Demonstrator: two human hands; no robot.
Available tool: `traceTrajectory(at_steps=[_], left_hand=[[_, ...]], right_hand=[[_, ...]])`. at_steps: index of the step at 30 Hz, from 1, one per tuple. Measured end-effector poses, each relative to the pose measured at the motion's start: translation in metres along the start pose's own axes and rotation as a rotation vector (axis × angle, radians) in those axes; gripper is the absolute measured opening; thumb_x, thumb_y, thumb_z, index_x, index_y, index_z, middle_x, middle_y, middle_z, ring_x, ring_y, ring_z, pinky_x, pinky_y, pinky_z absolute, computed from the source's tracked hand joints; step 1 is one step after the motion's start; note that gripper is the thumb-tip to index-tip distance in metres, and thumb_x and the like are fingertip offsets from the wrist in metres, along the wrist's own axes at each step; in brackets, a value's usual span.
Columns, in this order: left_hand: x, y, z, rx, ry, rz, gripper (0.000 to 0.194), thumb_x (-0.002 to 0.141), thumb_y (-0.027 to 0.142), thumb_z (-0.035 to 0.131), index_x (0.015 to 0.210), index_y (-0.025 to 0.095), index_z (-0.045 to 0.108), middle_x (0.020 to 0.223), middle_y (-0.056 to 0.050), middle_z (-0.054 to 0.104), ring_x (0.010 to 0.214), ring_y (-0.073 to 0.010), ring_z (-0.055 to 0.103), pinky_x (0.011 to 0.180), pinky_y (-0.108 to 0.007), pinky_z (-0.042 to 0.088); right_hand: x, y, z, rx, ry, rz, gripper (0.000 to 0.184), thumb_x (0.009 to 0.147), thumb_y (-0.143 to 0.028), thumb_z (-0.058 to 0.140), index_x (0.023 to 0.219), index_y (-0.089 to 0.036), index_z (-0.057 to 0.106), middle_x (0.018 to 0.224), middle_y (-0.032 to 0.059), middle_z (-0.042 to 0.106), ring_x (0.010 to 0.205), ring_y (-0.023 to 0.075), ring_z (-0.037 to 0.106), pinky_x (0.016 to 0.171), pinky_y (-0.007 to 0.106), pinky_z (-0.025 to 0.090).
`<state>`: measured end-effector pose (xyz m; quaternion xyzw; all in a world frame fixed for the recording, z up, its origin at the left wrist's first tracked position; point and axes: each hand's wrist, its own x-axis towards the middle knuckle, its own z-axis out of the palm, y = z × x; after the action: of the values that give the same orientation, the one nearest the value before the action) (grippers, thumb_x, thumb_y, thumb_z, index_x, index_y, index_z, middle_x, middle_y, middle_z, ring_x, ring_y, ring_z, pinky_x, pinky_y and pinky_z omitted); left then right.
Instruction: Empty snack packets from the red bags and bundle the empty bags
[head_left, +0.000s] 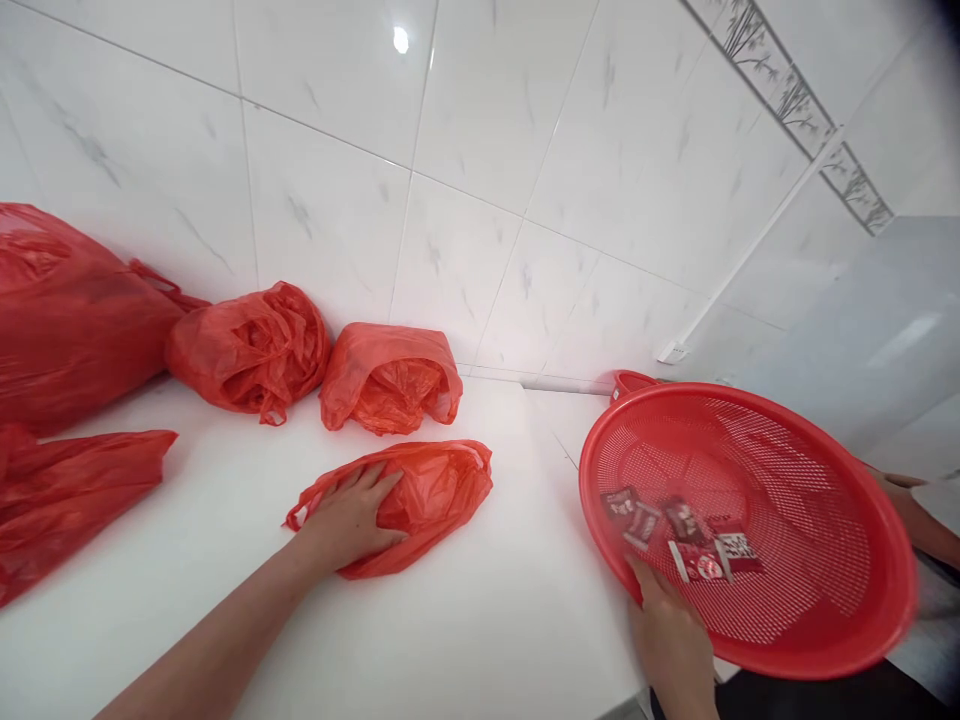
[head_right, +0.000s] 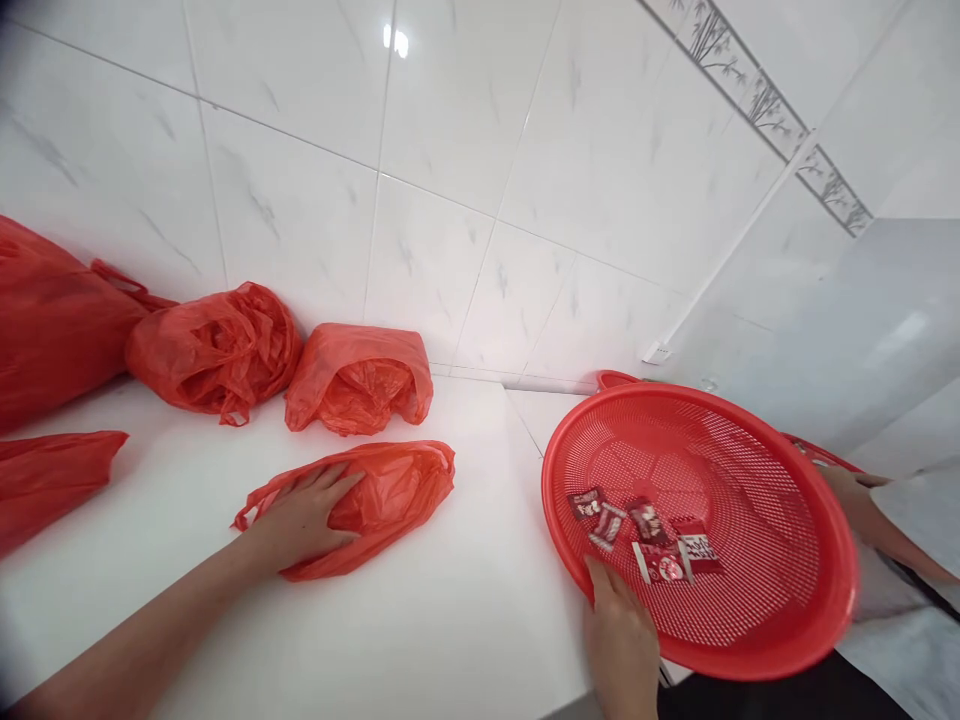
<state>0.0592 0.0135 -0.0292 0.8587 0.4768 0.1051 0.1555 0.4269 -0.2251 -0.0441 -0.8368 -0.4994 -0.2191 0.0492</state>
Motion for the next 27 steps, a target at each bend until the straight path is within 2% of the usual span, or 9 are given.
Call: traceTrajectory(at_steps=[4,7,10,13,17,20,23,25,27], left_hand=[[-0.001,0.003,-0.002,0.023,-0.009,-0.004,0.079,0.069,0.052,0.057,0.140,0.027,0.034,0.150,-0.006,0.028,0.137,-0.0331,0.022,0.109,-0.047,0.022],[0.000,0.002,0.000,0.035,0.003,-0.003,0.079,0.069,0.052,0.058,0.140,0.027,0.034,0.150,-0.006,0.027,0.137,-0.0327,0.021,0.109,-0.047,0.021],[0.001,-0.002,0.003,0.020,0.001,-0.011,0.079,0.069,0.052,0.058,0.140,0.030,0.033,0.151,-0.004,0.026,0.136,-0.0338,0.022,0.108,-0.047,0.022],[0.002,-0.005,0.004,0.015,-0.004,-0.012,0.079,0.069,0.054,0.058,0.141,0.032,0.032,0.151,-0.003,0.025,0.136,-0.0350,0.022,0.107,-0.046,0.023],[0.004,-0.007,0.006,0.033,-0.010,-0.017,0.079,0.070,0.055,0.057,0.141,0.032,0.031,0.152,-0.002,0.024,0.137,-0.0335,0.018,0.108,-0.044,0.020],[0.005,-0.007,0.006,0.041,-0.012,-0.015,0.078,0.070,0.054,0.056,0.141,0.032,0.031,0.152,-0.002,0.023,0.138,-0.0332,0.017,0.108,-0.044,0.019],[0.004,-0.006,0.005,0.042,-0.016,-0.008,0.078,0.071,0.054,0.056,0.141,0.032,0.031,0.152,-0.003,0.023,0.137,-0.0334,0.018,0.108,-0.045,0.019],[0.003,-0.004,0.003,0.035,-0.015,-0.009,0.078,0.071,0.054,0.057,0.141,0.031,0.031,0.152,-0.003,0.024,0.137,-0.0335,0.019,0.108,-0.045,0.021],[0.001,-0.002,0.001,0.021,-0.019,-0.017,0.078,0.071,0.054,0.056,0.141,0.031,0.031,0.152,-0.004,0.024,0.137,-0.0340,0.020,0.107,-0.045,0.024]], right_hand=[[-0.003,0.012,0.004,0.045,0.046,-0.007,0.047,0.081,-0.015,0.036,0.126,-0.015,0.050,0.120,0.0093,0.061,0.101,0.0238,0.062,0.082,0.034,0.050],[0.000,0.018,-0.001,0.050,0.039,-0.007,0.049,0.080,-0.014,0.036,0.126,-0.016,0.051,0.121,0.0093,0.061,0.095,0.0238,0.064,0.079,0.034,0.050],[0.002,0.021,-0.012,0.058,-0.001,0.026,0.052,0.080,-0.013,0.035,0.129,-0.019,0.050,0.118,0.0078,0.063,0.083,0.0231,0.066,0.071,0.033,0.051],[0.004,0.024,-0.023,0.066,-0.066,0.068,0.054,0.080,-0.015,0.034,0.133,-0.021,0.046,0.104,0.0072,0.068,0.075,0.0236,0.066,0.062,0.033,0.050],[0.010,0.035,-0.037,0.110,-0.150,0.095,0.048,0.083,-0.022,0.035,0.129,-0.020,0.049,0.098,0.0097,0.069,0.078,0.0262,0.066,0.066,0.035,0.049],[0.023,0.047,-0.049,0.181,-0.210,0.111,0.044,0.086,-0.038,0.038,0.120,-0.018,0.057,0.099,0.0121,0.069,0.086,0.0288,0.065,0.073,0.038,0.049],[0.045,0.058,-0.066,0.343,-0.303,0.098,0.050,0.086,-0.053,0.035,0.111,-0.019,0.064,0.105,0.0115,0.068,0.097,0.0284,0.063,0.080,0.038,0.049],[0.063,0.064,-0.077,0.516,-0.367,0.116,0.053,0.087,-0.055,0.032,0.108,-0.021,0.066,0.113,0.0098,0.065,0.105,0.0253,0.060,0.084,0.035,0.048],[0.083,0.070,-0.085,0.617,-0.369,0.156,0.053,0.086,-0.057,0.034,0.107,-0.022,0.068,0.112,0.0097,0.066,0.100,0.0229,0.063,0.078,0.032,0.051]])
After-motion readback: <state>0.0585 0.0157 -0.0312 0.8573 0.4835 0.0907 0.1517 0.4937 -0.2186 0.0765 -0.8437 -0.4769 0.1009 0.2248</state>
